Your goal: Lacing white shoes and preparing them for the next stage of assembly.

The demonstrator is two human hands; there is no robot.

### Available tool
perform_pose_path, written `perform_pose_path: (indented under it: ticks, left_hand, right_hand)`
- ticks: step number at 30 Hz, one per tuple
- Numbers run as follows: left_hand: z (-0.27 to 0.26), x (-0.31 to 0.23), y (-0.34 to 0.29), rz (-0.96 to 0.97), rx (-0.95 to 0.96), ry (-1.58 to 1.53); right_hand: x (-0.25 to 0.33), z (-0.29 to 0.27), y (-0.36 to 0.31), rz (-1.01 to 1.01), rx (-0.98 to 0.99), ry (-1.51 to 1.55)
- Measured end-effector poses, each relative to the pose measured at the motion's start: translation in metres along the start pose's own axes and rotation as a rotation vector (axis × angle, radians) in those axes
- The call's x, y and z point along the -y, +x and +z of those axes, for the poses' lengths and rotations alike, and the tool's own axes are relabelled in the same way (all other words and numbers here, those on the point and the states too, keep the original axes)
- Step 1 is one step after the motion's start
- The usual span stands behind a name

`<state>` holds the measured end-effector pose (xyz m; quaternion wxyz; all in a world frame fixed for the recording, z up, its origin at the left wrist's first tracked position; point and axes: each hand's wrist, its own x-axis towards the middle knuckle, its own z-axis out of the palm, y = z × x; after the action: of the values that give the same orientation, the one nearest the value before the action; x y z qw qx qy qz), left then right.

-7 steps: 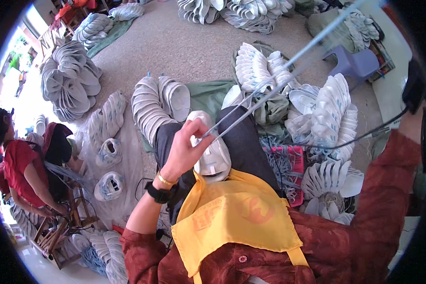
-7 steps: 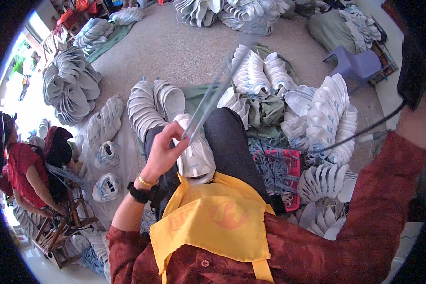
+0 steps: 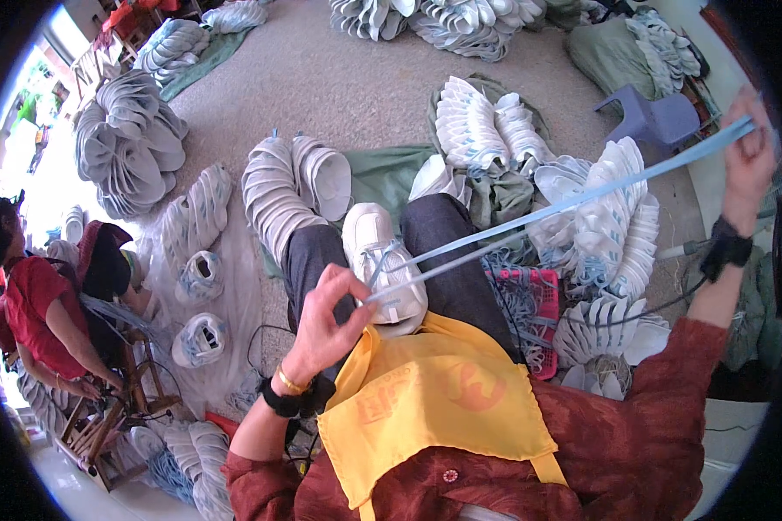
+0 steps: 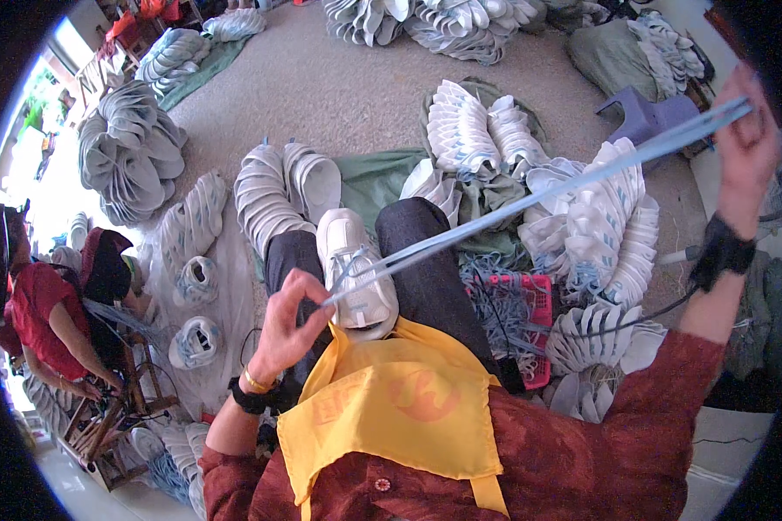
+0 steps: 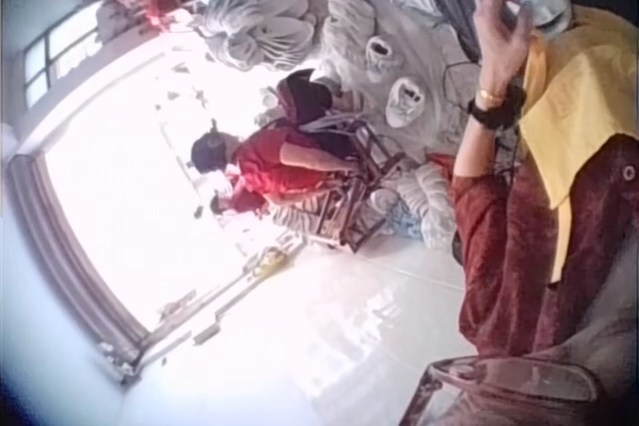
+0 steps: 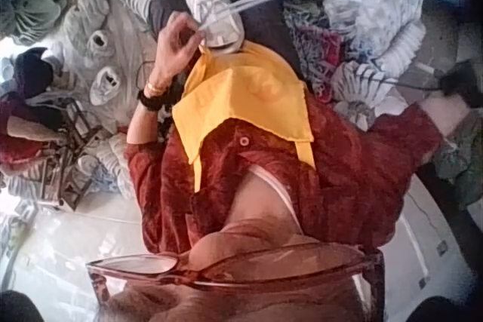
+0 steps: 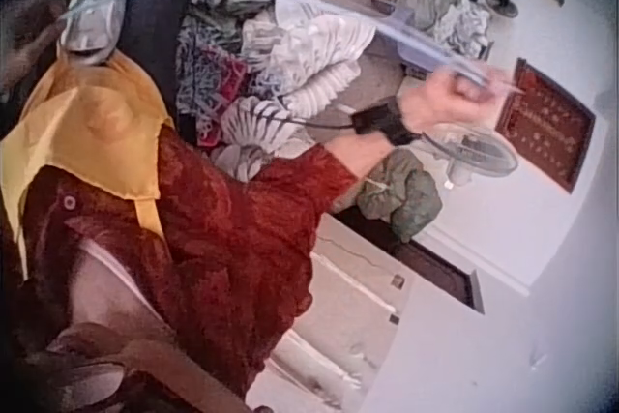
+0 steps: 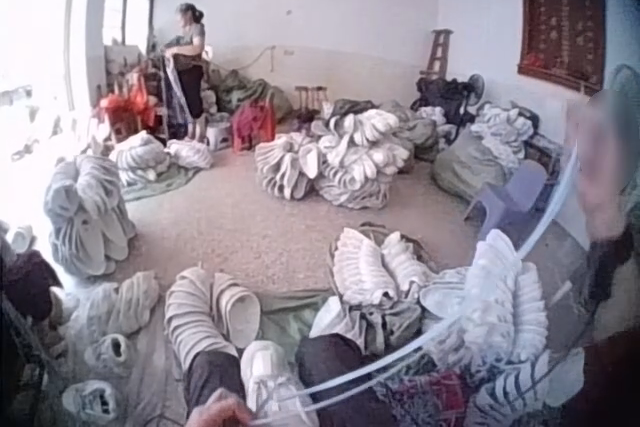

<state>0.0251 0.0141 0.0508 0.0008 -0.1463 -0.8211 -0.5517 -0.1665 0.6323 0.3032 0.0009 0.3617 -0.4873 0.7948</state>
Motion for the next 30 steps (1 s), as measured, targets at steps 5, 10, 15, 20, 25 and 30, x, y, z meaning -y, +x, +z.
perform_pose_path:
  ticks: [5, 10, 15, 20, 25, 30]
  left_hand:
    - [-0.013, 0.011, -0.034, -0.011, 0.032, -0.069]
    - [-0.034, -0.009, -0.051, -0.094, 0.121, -0.188]
    - [-0.061, -0.040, -0.064, -0.241, 0.120, -0.474]
    - [-0.094, -0.051, -0.094, -0.233, -0.034, -0.657]
    - [-0.141, -0.043, -0.126, -0.311, -0.269, -0.799]
    - [-0.155, -0.033, -0.150, -0.875, -0.164, -0.086]
  right_hand:
    - [-0.168, 0.120, -0.063, 0.351, -0.339, -1.056]
    - [-0.302, 0.250, -0.104, 0.689, 0.083, -0.912]
    - [-0.364, 0.269, -0.133, 0.468, 0.311, -0.866]
    - [-0.368, 0.258, -0.138, 0.395, 0.411, -0.935]
    - [-0.354, 0.266, -0.123, 0.568, 0.448, -0.883]
    - [-0.364, 0.268, -0.113, 0.541, 0.280, -0.815]
